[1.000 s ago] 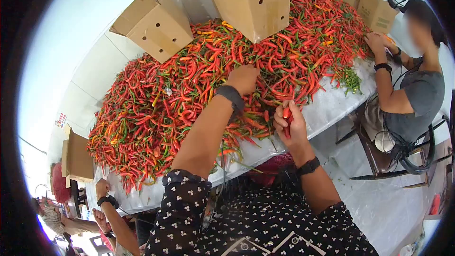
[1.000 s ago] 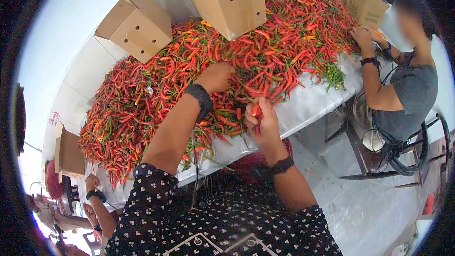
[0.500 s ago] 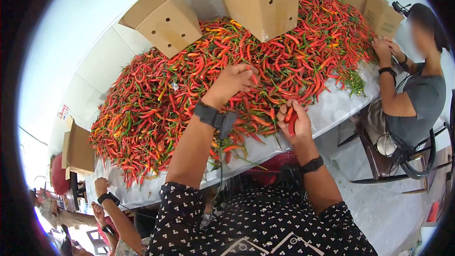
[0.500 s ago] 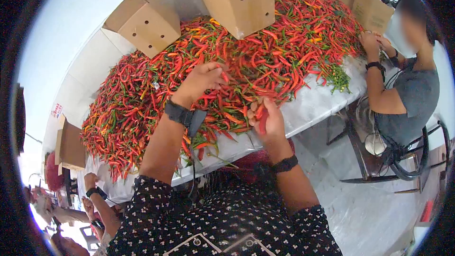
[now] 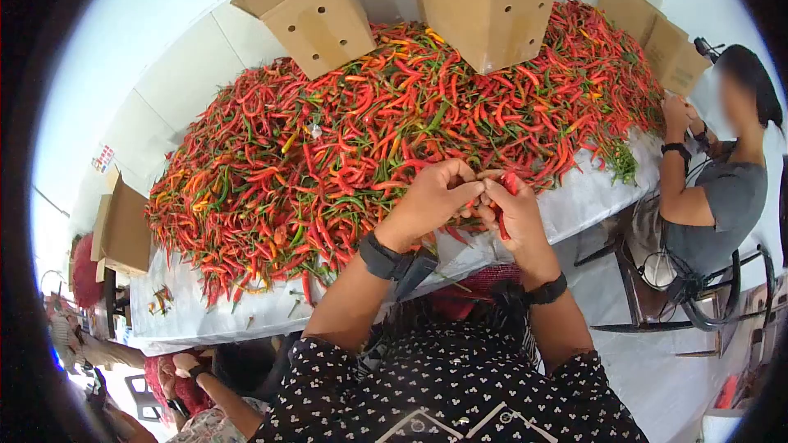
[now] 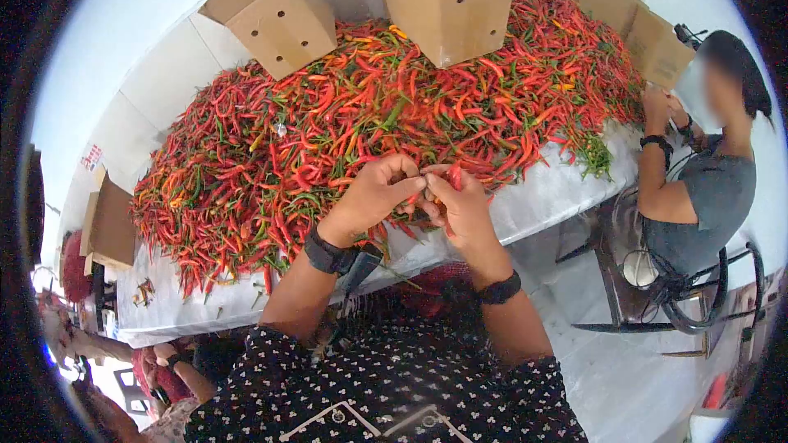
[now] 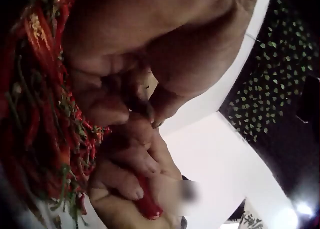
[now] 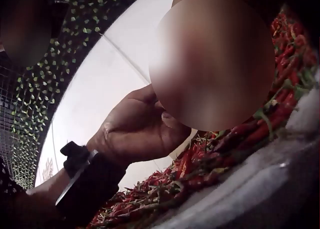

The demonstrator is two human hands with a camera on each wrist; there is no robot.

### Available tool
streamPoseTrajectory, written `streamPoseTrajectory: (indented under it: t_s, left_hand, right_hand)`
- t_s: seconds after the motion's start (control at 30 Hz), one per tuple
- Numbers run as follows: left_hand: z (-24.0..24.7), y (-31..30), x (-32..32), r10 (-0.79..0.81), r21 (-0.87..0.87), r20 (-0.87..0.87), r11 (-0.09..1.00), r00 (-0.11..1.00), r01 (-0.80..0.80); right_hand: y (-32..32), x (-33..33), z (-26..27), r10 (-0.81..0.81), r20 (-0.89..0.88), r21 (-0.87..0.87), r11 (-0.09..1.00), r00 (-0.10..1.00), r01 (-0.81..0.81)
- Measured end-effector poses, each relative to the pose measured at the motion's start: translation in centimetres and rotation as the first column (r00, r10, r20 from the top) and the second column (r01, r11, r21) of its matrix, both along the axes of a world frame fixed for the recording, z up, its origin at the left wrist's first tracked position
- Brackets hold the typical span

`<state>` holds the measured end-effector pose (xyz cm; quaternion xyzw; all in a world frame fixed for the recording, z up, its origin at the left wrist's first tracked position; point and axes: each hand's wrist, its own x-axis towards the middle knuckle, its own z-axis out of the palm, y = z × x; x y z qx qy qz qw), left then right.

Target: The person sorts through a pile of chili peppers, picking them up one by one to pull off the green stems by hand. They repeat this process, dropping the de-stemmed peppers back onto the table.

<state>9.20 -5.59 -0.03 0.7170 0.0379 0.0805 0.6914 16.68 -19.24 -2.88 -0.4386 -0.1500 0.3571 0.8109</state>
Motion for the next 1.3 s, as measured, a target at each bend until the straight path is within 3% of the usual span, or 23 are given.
streamPoseTrajectory:
  t_s: [0.2, 0.27, 0.3, 0.37, 0.5, 0.57, 0.63, 0.67, 0.8, 0.87, 1.1, 1.17, 1.2, 1.27, 1.3]
  left_hand:
    - [-0.2, 0.0, -2.6, 0.101, 0.209, -0.004, 0.973, 0.995, -0.098]
    - [-0.4, 0.0, -3.1, 0.139, 0.401, 0.083, 0.902, 0.987, -0.161]
    - [-0.6, -0.1, -3.3, 0.147, 0.397, 0.083, 0.902, 0.986, -0.168]
    - [-1.1, -0.4, -3.5, 0.184, 0.495, 0.249, 0.820, 0.951, -0.288]
    - [-1.1, -0.7, -4.1, 0.272, 0.549, 0.241, 0.753, 0.932, -0.362]
    - [-1.2, -0.7, -4.2, 0.342, 0.635, 0.299, 0.625, 0.891, -0.454]
    - [-1.1, -0.8, -4.3, 0.356, 0.648, 0.319, 0.594, 0.878, -0.476]
    - [-1.1, -0.8, -4.4, 0.368, 0.661, 0.339, 0.562, 0.866, -0.497]
    - [-1.0, -1.1, -4.6, 0.335, 0.581, 0.333, 0.664, 0.882, -0.471]
    - [-0.9, -1.4, -4.7, 0.308, 0.434, 0.225, 0.818, 0.924, -0.378]
    - [-1.0, -1.8, -4.8, 0.262, 0.484, 0.151, 0.821, 0.953, -0.303]
    - [-1.4, -1.6, -4.5, 0.317, 0.552, 0.266, 0.725, 0.911, -0.413]
    - [-1.5, -1.6, -4.4, 0.318, 0.552, 0.264, 0.725, 0.911, -0.413]
    - [-1.6, -1.5, -4.1, 0.353, 0.571, 0.352, 0.653, 0.867, -0.498]
    - [-1.5, -1.4, -4.0, 0.353, 0.572, 0.351, 0.652, 0.867, -0.497]
  right_hand:
    - [0.1, -0.6, 0.0, -0.154, -0.022, -0.020, 0.988, 0.988, 0.154]
    - [0.3, -0.9, -0.1, -0.162, -0.018, -0.040, 0.986, 0.987, 0.161]
    - [0.3, -1.1, -0.4, -0.172, -0.013, -0.042, 0.984, 0.985, 0.171]
    - [0.4, -1.5, -0.7, -0.173, -0.005, -0.047, 0.984, 0.985, 0.173]
    - [0.7, -2.5, -1.0, -0.211, 0.146, -0.053, 0.974, 0.966, 0.221]
    - [0.7, -2.9, -1.1, -0.228, 0.210, -0.046, 0.969, 0.951, 0.243]
    - [0.8, -3.1, -1.3, -0.226, 0.388, -0.022, 0.967, 0.893, 0.254]
    - [0.9, -3.3, -1.1, -0.224, 0.387, -0.022, 0.968, 0.894, 0.252]
    - [0.4, -3.2, -0.4, -0.232, 0.205, 0.000, 0.972, 0.951, 0.237]
    - [0.0, -2.8, -0.4, -0.180, 0.098, 0.021, 0.984, 0.979, 0.179]
    - [-0.9, -2.8, -0.7, -0.161, 0.093, -0.007, 0.987, 0.982, 0.163]
    - [-0.9, -3.4, -0.7, -0.191, 0.426, 0.035, 0.980, 0.884, 0.195]
    - [-0.7, -3.8, -0.8, -0.190, 0.425, 0.034, 0.980, 0.885, 0.194]
    - [-0.2, -4.6, -1.0, -0.283, 0.768, 0.063, 0.926, 0.574, 0.373]
    - [-0.2, -4.7, -1.1, -0.284, 0.767, 0.063, 0.926, 0.575, 0.373]
